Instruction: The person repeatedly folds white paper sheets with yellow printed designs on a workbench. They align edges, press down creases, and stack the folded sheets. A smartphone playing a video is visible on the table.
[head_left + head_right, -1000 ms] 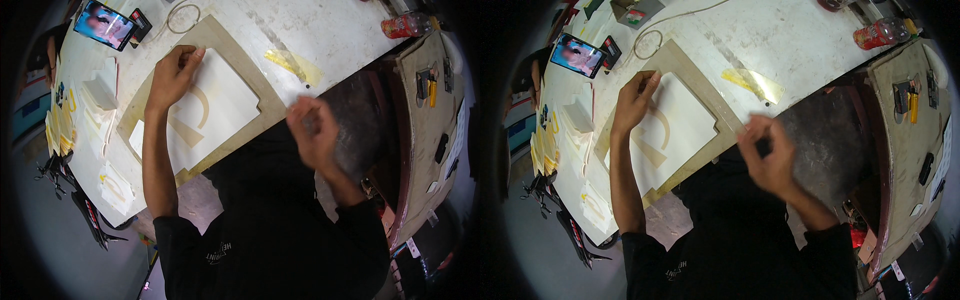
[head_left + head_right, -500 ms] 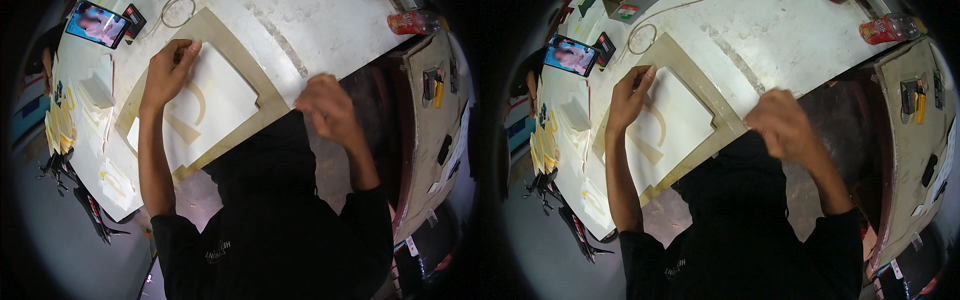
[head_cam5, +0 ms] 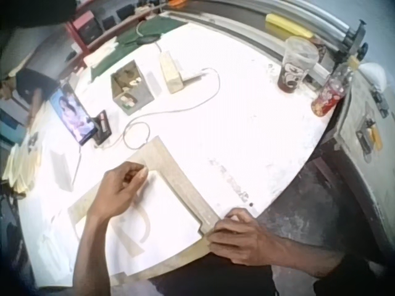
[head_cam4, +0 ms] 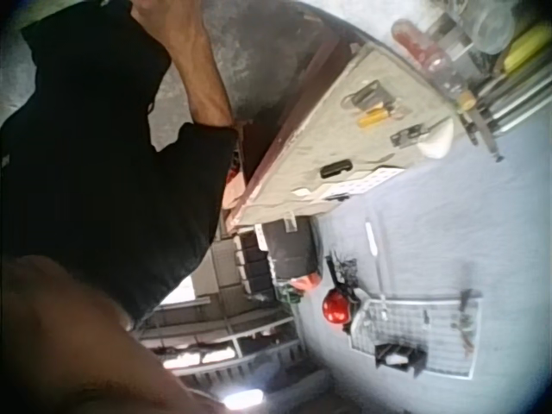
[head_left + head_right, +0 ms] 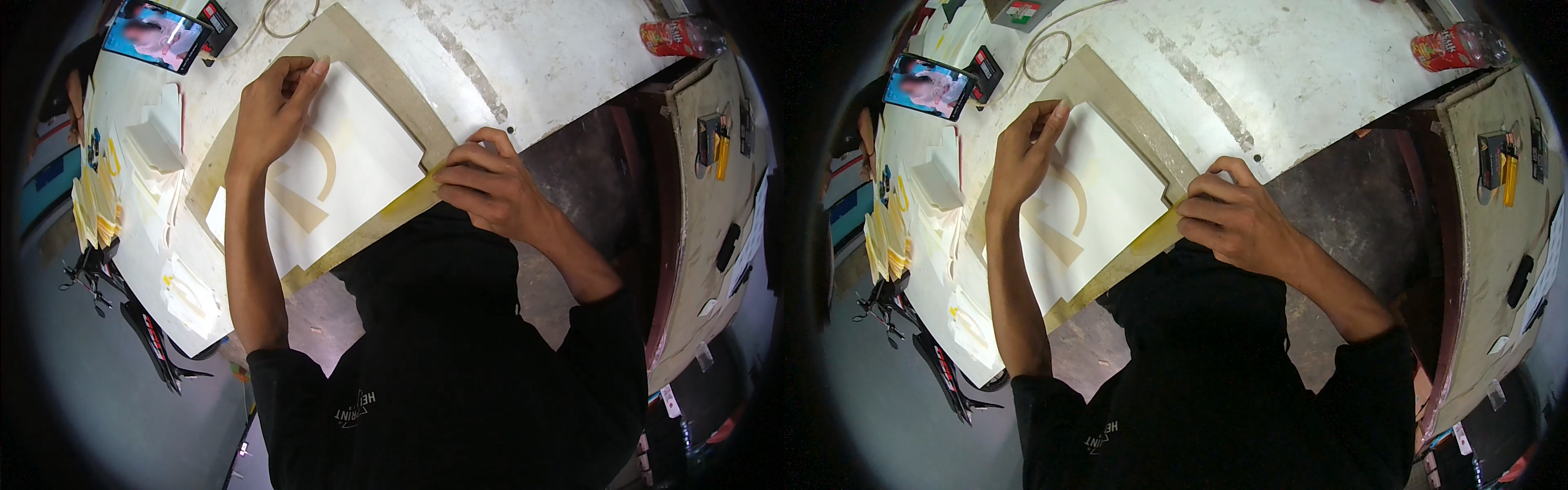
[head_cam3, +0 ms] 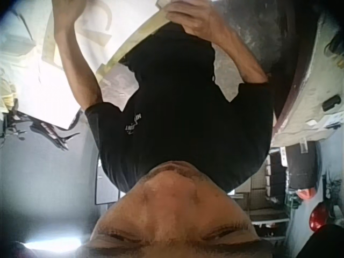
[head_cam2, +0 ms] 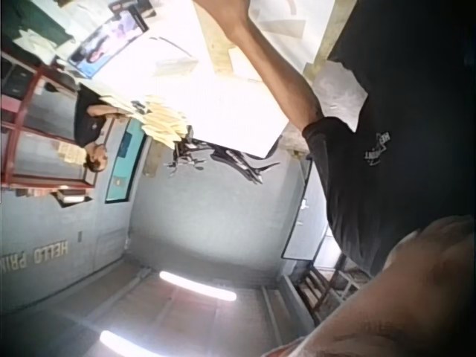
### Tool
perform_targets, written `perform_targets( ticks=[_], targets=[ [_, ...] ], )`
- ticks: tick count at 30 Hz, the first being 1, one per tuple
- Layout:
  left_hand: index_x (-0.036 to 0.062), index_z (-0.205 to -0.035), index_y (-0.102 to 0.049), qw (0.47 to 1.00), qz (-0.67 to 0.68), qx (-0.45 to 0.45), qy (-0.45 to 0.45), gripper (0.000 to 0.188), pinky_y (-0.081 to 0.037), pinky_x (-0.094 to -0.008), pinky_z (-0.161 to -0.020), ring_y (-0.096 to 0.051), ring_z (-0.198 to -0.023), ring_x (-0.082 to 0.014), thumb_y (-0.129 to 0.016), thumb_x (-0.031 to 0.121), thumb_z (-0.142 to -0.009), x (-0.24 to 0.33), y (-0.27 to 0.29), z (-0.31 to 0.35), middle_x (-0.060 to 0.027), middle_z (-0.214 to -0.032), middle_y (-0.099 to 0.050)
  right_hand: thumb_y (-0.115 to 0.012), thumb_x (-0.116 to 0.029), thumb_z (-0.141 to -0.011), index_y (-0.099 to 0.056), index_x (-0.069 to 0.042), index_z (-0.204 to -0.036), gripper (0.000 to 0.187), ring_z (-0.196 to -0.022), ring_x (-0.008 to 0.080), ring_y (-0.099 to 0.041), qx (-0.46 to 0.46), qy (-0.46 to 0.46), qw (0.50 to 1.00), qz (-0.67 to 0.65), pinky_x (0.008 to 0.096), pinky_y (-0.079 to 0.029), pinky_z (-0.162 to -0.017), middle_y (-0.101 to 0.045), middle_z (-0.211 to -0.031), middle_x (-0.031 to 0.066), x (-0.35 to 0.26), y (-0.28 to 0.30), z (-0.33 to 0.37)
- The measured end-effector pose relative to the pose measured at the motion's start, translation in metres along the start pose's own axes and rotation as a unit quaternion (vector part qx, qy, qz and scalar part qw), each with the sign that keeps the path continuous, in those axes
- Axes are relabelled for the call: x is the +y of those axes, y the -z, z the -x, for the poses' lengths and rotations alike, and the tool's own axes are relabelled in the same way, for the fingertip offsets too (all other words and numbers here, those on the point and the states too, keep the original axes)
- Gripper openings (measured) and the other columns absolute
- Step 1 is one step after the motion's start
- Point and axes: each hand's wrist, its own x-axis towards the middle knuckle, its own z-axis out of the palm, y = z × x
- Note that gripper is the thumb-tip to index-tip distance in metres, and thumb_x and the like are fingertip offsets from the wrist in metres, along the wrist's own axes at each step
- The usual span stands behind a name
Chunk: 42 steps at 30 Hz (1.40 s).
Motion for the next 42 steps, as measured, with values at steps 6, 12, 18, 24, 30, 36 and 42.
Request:
perform_targets(
  ticks=[6, 12, 18, 24, 30, 36, 42],
  targets=[
    [-0.0043, -0.114, -0.072, 1.0, 0.004, 0.001, 0.006, 0.057, -0.055, -0.0324, -0.071, -0.067, -0.078, -0.0175, -0.069, 0.051, -0.098, 0.002, 0.0, 0.001, -0.0126, -0.088, -0.073, -0.079, -0.005, -0.077, -0.073, -0.009, -0.084, 0.009, -0.097, 0.0163, -0.063, 0.004, -0.007, 1.0, 0.0, 0.0408, -0.044, -0.1, -0.071, -0.092, -0.002, -0.001, 0.001, -0.006],
    [-0.0048, -0.114, -0.072, 1.0, 0.002, 0.003, -0.005, 0.058, -0.055, -0.033, -0.073, -0.067, -0.08, -0.0184, -0.069, 0.051, -0.098, -0.002, -0.001, 0.001, -0.0129, -0.088, -0.073, -0.077, 0.002, -0.076, -0.074, -0.008, -0.085, 0.014, -0.09, 0.0173, -0.063, -0.006, -0.017, 1.0, -0.012, 0.0394, -0.045, -0.097, -0.073, -0.087, 0.0002, 0.002, 0.001, -0.017],
    [-0.0055, -0.119, -0.071, 1.0, 0.009, -0.004, 0.002, 0.059, -0.056, -0.0337, -0.076, -0.067, -0.085, -0.0197, -0.069, 0.05, -0.099, -0.004, -0.001, 0.001, -0.014, -0.092, -0.073, -0.078, 0.006, -0.074, -0.075, -0.005, -0.089, 0.019, -0.086, 0.0185, -0.067, -0.011, -0.028, 0.999, -0.036, 0.0381, -0.048, -0.093, -0.076, -0.089, 0.0034, 0.002, 0.009, -0.023],
    [-0.0034, -0.134, -0.063, 0.996, -0.007, 0.073, -0.056, 0.052, -0.052, -0.0354, -0.097, -0.068, -0.108, -0.024, -0.07, 0.034, -0.1, -0.012, 0.005, 0.022, -0.0177, -0.116, -0.073, -0.079, 0.005, -0.083, -0.075, 0.001, -0.097, 0.015, -0.081, 0.0202, -0.072, 0.128, -0.217, 0.954, -0.162, 0.0324, -0.056, -0.079, -0.076, -0.09, 0.0126, -0.001, 0.029, -0.022],
    [-0.0046, -0.136, -0.061, 0.954, 0.03, 0.288, 0.083, 0.045, -0.048, -0.0389, -0.107, -0.063, -0.123, -0.0249, -0.069, 0.024, -0.101, -0.065, 0.046, 0.108, -0.0179, -0.133, -0.067, -0.077, 0.001, -0.082, -0.071, -0.001, -0.094, 0.014, -0.069, 0.0278, -0.069, 0.24, -0.252, 0.935, -0.067, 0.0369, -0.053, -0.07, -0.073, -0.083, 0.0136, -0.002, -0.024, -0.048],
    [-0.0064, -0.141, -0.055, 0.865, 0.051, 0.359, 0.346, 0.057, -0.049, -0.0386, -0.102, -0.061, -0.118, -0.0276, -0.062, 0.039, -0.106, -0.134, 0.067, 0.246, -0.0204, -0.128, -0.065, -0.077, 0.0, -0.081, -0.069, -0.003, -0.09, 0.012, -0.063, 0.0291, -0.066, 0.228, -0.254, 0.94, -0.024, 0.0378, -0.047, -0.066, -0.07, -0.074, 0.0108, -0.008, -0.042, -0.062],
    [-0.0046, -0.141, -0.053, 0.848, 0.199, 0.319, 0.374, 0.056, -0.052, -0.038, -0.096, -0.064, -0.108, -0.0214, -0.061, 0.039, -0.107, -0.125, 0.056, 0.276, -0.0159, -0.119, -0.067, -0.075, -0.003, -0.085, -0.074, 0.002, -0.093, 0.01, -0.064, 0.0208, -0.067, 0.181, -0.331, 0.922, -0.084, 0.0332, -0.05, -0.061, -0.072, -0.076, 0.0139, -0.016, -0.031, -0.059]
  ],
)
